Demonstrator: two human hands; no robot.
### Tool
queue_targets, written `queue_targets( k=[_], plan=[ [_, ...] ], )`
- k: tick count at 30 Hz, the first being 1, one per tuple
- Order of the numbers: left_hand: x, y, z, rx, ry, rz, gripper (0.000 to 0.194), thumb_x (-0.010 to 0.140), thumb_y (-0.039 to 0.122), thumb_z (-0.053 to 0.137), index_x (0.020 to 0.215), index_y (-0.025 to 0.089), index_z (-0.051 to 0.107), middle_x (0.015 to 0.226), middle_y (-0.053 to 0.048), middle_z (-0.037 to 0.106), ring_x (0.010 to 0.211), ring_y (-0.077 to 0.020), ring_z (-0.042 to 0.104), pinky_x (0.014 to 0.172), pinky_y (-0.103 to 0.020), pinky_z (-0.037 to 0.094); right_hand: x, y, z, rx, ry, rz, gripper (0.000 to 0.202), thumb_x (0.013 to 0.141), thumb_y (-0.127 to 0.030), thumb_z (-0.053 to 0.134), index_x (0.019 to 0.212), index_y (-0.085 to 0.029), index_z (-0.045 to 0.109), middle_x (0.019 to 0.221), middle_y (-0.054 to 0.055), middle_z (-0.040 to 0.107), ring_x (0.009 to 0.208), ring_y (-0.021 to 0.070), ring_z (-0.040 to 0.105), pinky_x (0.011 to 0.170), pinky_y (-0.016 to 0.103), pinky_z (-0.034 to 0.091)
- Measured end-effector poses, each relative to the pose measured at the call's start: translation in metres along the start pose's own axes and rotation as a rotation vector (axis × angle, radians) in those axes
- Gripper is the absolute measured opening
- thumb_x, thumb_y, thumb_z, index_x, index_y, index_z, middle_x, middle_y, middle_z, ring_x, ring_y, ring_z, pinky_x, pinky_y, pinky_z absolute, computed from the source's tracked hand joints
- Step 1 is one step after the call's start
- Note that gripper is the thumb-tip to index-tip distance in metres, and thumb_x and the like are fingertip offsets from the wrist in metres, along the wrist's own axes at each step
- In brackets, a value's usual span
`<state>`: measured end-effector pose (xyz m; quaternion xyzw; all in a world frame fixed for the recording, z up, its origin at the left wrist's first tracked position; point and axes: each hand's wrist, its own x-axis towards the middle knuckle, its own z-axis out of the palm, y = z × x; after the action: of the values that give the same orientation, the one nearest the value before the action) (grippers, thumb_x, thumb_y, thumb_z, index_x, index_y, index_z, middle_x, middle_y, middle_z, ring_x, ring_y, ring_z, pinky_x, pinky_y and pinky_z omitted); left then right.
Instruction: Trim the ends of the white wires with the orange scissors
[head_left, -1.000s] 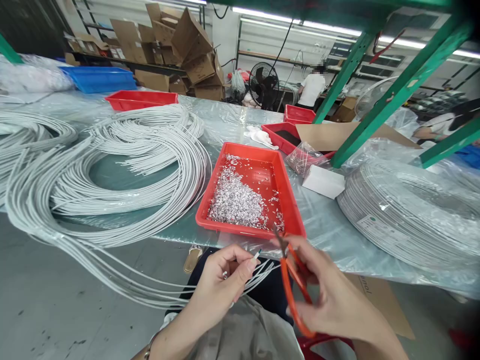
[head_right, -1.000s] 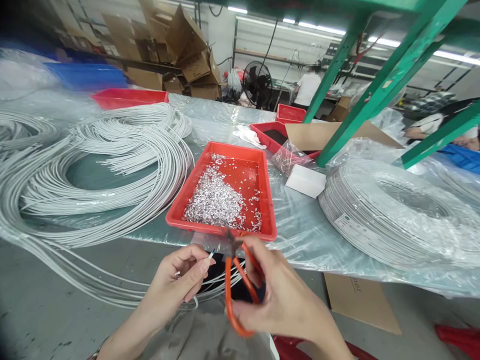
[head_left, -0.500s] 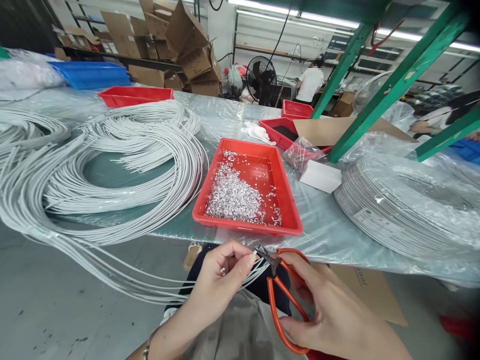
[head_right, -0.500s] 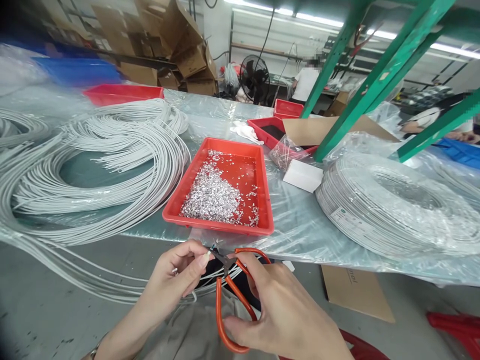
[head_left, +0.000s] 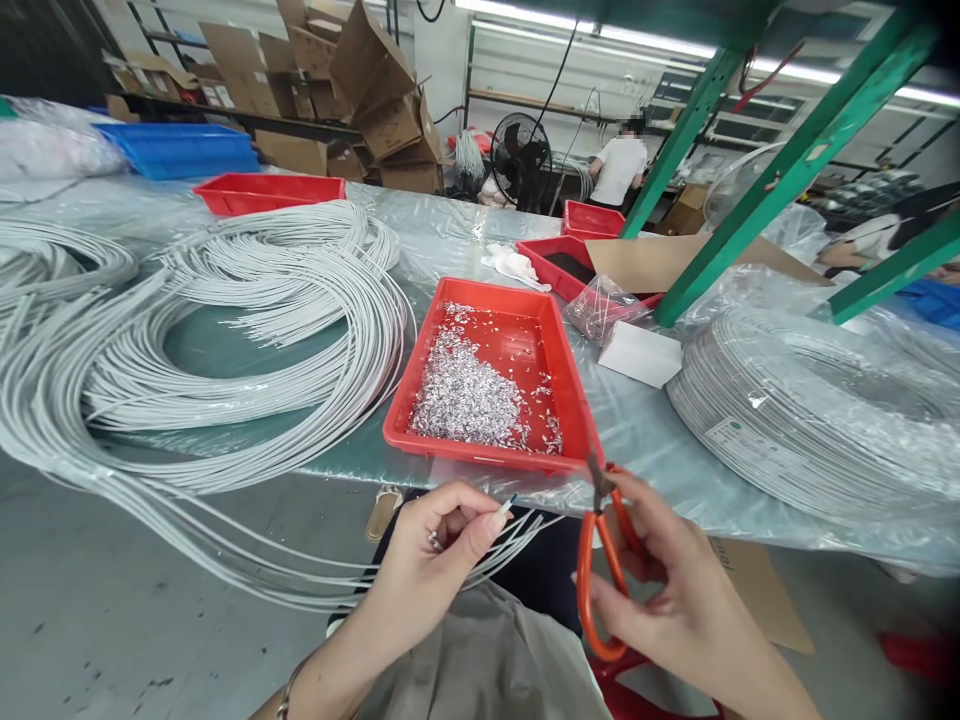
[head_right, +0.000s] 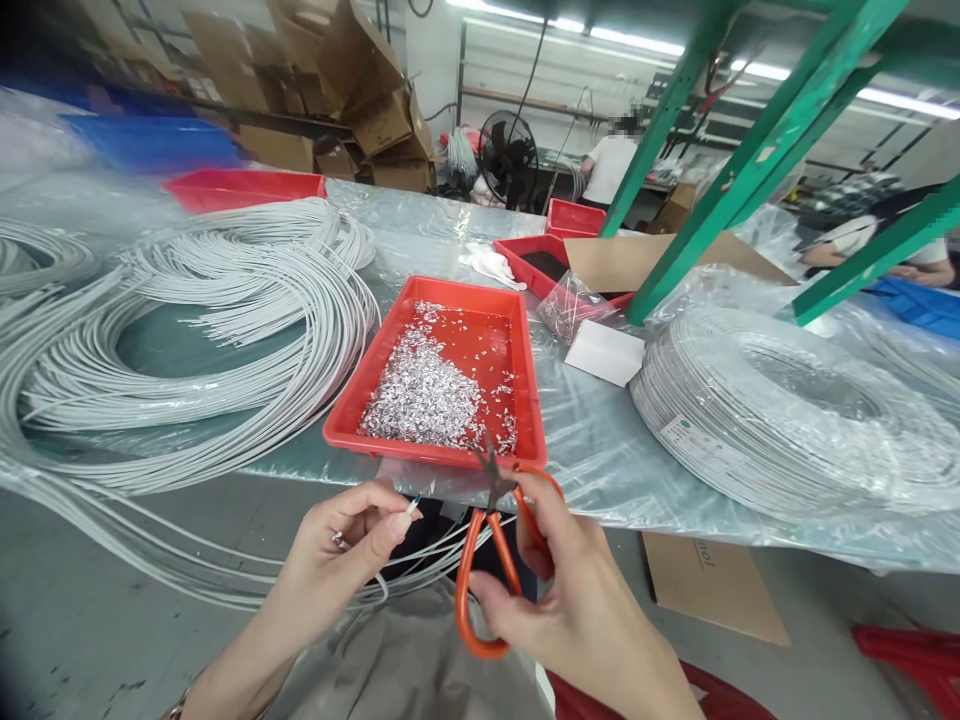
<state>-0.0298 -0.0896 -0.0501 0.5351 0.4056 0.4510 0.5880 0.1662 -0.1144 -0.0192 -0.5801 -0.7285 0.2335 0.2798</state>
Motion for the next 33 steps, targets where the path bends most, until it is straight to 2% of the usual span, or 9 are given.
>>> queue_targets(
  k=[3,7,11,15,20,23,28,30,33],
  plan=[
    [0.0,-0.001,0.002,-0.005,0.046,0.003,0.017,0.079,0.028,0.056,0.068,0.015,0.056,0.053,0.006,0.038,0.046,-0.0062,0.028,0.042,-0.018,0.022,-0.004,-0.004,0.003,-0.1,-0.167,0.003,0.055,0.067,-0.02,0.057,0.119,-0.023,0.039,0.06,-0.005,0.045,0.051,0.0146,0.045,0.045,0.024,0.04],
    [-0.002,-0.003,0.004,0.015,0.08,0.019,0.015,0.078,0.024,0.056,0.066,0.016,0.054,0.053,0.006,0.04,0.047,-0.0067,0.031,0.044,-0.018,0.026,-0.007,-0.01,0.006,-0.18,-0.322,0.008,0.06,0.065,-0.018,0.059,0.121,-0.023,0.039,0.065,-0.003,0.052,0.057,0.0174,0.051,0.051,0.027,0.044],
    [-0.003,-0.005,0.005,0.055,0.094,0.043,0.015,0.079,0.022,0.055,0.065,0.016,0.053,0.055,0.006,0.041,0.049,-0.0074,0.033,0.047,-0.018,0.029,-0.006,-0.01,0.008,-0.202,-0.387,0.02,0.058,0.068,-0.021,0.058,0.122,-0.024,0.038,0.067,-0.002,0.056,0.061,0.0187,0.054,0.054,0.028,0.046],
    [-0.003,-0.006,0.004,0.054,0.091,0.044,0.014,0.079,0.021,0.055,0.066,0.016,0.054,0.055,0.006,0.041,0.05,-0.0076,0.033,0.047,-0.018,0.029,-0.006,-0.009,0.008,-0.189,-0.385,0.024,0.062,0.069,-0.022,0.058,0.126,-0.023,0.033,0.07,-0.001,0.056,0.061,0.0184,0.055,0.055,0.029,0.048],
    [-0.003,-0.008,0.004,0.065,0.083,0.061,0.015,0.079,0.02,0.054,0.065,0.016,0.053,0.056,0.006,0.041,0.05,-0.0077,0.033,0.048,-0.019,0.029,-0.005,-0.01,0.008,-0.185,-0.414,0.007,0.058,0.069,-0.02,0.058,0.124,-0.024,0.036,0.061,-0.005,0.05,0.055,0.0169,0.05,0.049,0.026,0.043],
    [-0.005,-0.009,0.003,0.099,0.075,0.116,0.013,0.079,0.018,0.055,0.066,0.016,0.055,0.058,0.006,0.039,0.05,-0.0072,0.033,0.047,-0.018,0.029,-0.005,-0.006,0.012,-0.122,-0.361,0.011,0.058,0.07,-0.021,0.059,0.123,-0.025,0.038,0.063,-0.005,0.049,0.053,0.0154,0.048,0.047,0.024,0.042],
    [-0.005,-0.01,0.004,0.136,0.1,0.166,0.012,0.079,0.017,0.055,0.068,0.016,0.056,0.058,0.006,0.04,0.05,-0.0069,0.035,0.047,-0.018,0.029,-0.002,0.002,0.015,0.118,0.142,0.026,0.046,0.075,-0.023,0.053,0.12,-0.026,0.04,0.055,-0.008,0.037,0.044,0.012,0.039,0.041,0.02,0.038],
    [-0.004,-0.012,0.005,0.126,0.128,0.137,0.012,0.079,0.018,0.055,0.067,0.016,0.054,0.056,0.006,0.04,0.047,-0.0066,0.034,0.045,-0.018,0.029,-0.001,0.002,0.015,0.165,0.184,-0.004,0.046,0.072,-0.02,0.054,0.117,-0.025,0.043,0.053,-0.008,0.037,0.044,0.0122,0.039,0.04,0.019,0.036],
    [-0.003,-0.013,0.005,0.126,0.114,0.1,0.013,0.08,0.022,0.054,0.069,0.017,0.055,0.055,0.006,0.042,0.045,-0.0069,0.036,0.044,-0.018,0.031,-0.002,0.001,0.017,0.223,0.145,-0.014,0.047,0.07,-0.017,0.055,0.116,-0.025,0.046,0.053,-0.008,0.041,0.047,0.0126,0.044,0.042,0.02,0.038]
  ],
)
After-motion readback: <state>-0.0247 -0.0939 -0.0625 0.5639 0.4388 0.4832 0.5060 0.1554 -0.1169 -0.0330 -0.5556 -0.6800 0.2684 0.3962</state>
